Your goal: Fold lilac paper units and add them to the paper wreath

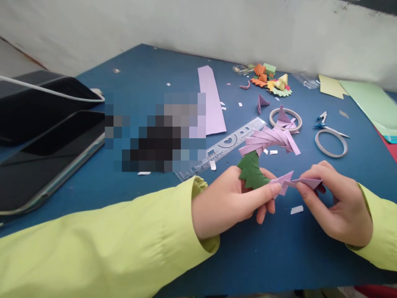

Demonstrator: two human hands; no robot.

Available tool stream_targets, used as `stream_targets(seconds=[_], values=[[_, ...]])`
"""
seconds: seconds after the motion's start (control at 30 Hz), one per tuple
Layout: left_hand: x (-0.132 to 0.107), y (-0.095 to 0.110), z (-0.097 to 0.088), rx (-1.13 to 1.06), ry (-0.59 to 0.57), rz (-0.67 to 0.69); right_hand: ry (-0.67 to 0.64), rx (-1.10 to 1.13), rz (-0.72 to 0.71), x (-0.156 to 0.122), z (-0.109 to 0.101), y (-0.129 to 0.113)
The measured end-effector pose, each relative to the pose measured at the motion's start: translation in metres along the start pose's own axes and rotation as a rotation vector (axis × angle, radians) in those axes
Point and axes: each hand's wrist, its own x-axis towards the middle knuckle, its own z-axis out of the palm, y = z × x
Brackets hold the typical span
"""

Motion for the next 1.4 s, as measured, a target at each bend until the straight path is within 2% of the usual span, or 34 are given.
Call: stream_targets(seconds=[0.1,0.2,0.33,0.43,0.57,0.77,1.0,1.23,1.3,1.4], values=[[0.000,0.000,0.000,0.021,0.003,0.001,-0.022,0.048,0.088,-0.002,-0.001,0.000],[0.001,0.000,0.000,0.049,0.017,0.029,-0.036,0.057,0.114,-0.003,-0.002,0.001],[0.002,0.001,-0.001,0.061,0.052,0.064,-0.028,0.036,0.067,-0.003,-0.002,0.001],[0.001,0.000,-0.001,0.067,0.031,0.084,-0.038,0.032,0.034,-0.002,-0.001,0.002],[-0.002,-0.003,-0.001,0.073,0.033,0.123,-0.081,0.063,0.056,-0.002,0.000,0.004],[-0.002,-0.007,0.001,0.078,0.043,0.099,-0.144,0.103,0.107,-0.003,0.001,0.005],[0.001,-0.008,0.000,0.188,0.012,0.106,-0.158,0.070,0.007,-0.001,0.001,0.004],[-0.003,-0.009,0.004,0.163,0.047,0.131,-0.179,0.100,0.196,-0.003,0.002,0.001],[-0.003,-0.010,0.004,0.164,0.049,0.130,-0.152,0.059,0.146,-0.003,0.002,0.001],[-0.001,-0.009,0.004,0.140,0.049,0.116,-0.094,-0.079,-0.102,-0.003,0.002,0.005]])
